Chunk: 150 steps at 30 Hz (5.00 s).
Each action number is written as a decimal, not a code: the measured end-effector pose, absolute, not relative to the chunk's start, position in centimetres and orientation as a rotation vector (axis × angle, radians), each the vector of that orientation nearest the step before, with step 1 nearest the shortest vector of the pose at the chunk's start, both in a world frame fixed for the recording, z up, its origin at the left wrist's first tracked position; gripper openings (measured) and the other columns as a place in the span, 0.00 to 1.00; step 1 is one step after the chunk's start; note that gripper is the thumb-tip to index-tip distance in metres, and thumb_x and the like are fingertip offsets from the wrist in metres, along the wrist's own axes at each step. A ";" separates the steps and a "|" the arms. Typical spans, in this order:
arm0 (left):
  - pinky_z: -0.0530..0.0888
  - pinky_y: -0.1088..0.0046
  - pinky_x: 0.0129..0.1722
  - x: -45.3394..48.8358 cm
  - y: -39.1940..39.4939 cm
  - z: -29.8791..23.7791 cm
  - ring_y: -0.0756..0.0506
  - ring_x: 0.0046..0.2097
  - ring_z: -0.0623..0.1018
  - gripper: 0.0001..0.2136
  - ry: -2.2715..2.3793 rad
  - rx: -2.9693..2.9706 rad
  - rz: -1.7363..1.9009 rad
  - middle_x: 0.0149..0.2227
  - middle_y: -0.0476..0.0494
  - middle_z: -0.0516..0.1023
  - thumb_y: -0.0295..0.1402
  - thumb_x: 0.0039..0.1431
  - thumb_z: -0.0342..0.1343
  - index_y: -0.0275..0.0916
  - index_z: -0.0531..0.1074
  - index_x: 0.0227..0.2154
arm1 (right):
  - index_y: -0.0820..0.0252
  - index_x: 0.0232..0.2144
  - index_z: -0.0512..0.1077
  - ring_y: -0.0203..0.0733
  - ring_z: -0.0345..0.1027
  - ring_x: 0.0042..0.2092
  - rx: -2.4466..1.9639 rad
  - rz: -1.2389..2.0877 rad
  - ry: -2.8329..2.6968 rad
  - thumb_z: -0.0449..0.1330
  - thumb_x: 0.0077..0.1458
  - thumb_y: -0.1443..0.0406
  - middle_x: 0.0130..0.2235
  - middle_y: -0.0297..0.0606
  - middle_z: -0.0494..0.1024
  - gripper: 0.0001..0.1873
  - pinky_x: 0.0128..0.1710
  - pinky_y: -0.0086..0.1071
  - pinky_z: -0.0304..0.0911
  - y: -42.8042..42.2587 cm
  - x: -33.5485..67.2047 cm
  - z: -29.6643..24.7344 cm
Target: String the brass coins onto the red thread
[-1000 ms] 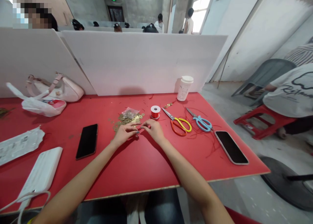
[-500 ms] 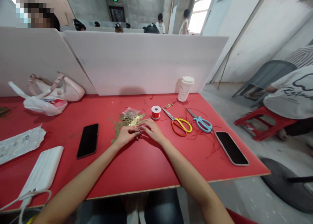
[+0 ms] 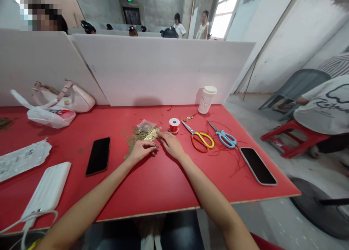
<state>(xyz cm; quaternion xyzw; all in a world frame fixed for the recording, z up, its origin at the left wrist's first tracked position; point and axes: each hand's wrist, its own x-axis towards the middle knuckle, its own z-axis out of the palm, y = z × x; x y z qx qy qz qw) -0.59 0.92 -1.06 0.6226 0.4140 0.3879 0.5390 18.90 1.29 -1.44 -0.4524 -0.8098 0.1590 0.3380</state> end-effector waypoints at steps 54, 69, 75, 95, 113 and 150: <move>0.78 0.72 0.24 -0.6 0.8 -0.8 0.48 0.21 0.78 0.09 0.971 1.406 0.949 0.28 0.41 0.81 0.35 0.47 0.66 0.33 0.81 0.27 | 0.57 0.35 0.77 0.44 0.77 0.40 -0.924 0.895 -1.378 0.64 0.51 0.64 0.37 0.39 0.82 0.07 0.47 0.40 0.73 0.1 16.8 -1.1; 0.78 0.73 0.23 -0.6 0.7 -0.4 0.48 0.22 0.78 0.07 0.965 1.482 0.955 0.28 0.42 0.81 0.33 0.49 0.63 0.34 0.80 0.26 | 0.55 0.37 0.74 0.33 0.74 0.35 -0.901 1.482 -1.119 0.73 0.42 0.62 0.39 0.32 0.77 0.19 0.40 0.30 0.69 0.7 17.9 -1.4; 0.77 0.75 0.24 -0.6 0.6 -0.5 0.50 0.23 0.77 0.05 0.966 1.609 0.966 0.29 0.43 0.81 0.29 0.51 0.61 0.35 0.81 0.26 | 0.56 0.35 0.73 0.33 0.73 0.34 -0.908 1.466 -1.154 0.73 0.42 0.61 0.37 0.32 0.76 0.17 0.40 0.32 0.69 1.0 18.1 -1.8; 0.77 0.73 0.23 -0.7 0.7 -0.4 0.48 0.21 0.77 0.11 0.957 1.413 0.937 0.25 0.42 0.79 0.38 0.48 0.67 0.33 0.80 0.24 | 0.58 0.30 0.78 0.41 0.73 0.35 -0.928 1.186 -1.455 0.64 0.48 0.63 0.31 0.37 0.79 0.06 0.41 0.38 0.68 1.2 17.8 -1.7; 0.80 0.69 0.26 -0.8 0.9 0.1 0.47 0.25 0.80 0.16 1.011 1.265 1.004 0.39 0.33 0.83 0.42 0.41 0.71 0.32 0.81 0.26 | 0.55 0.29 0.71 0.42 0.68 0.37 -0.973 1.014 -1.489 0.61 0.54 0.60 0.33 0.35 0.75 0.06 0.42 0.37 0.64 0.6 17.5 -0.7; 0.76 0.75 0.24 -0.3 0.6 -0.1 0.45 0.26 0.82 0.06 1.108 1.224 0.873 0.23 0.41 0.81 0.31 0.49 0.65 0.32 0.77 0.27 | 0.59 0.41 0.72 0.42 0.64 0.39 -1.116 0.513 -2.189 0.55 0.59 0.70 0.39 0.39 0.67 0.09 0.42 0.35 0.62 0.3 19.1 -0.4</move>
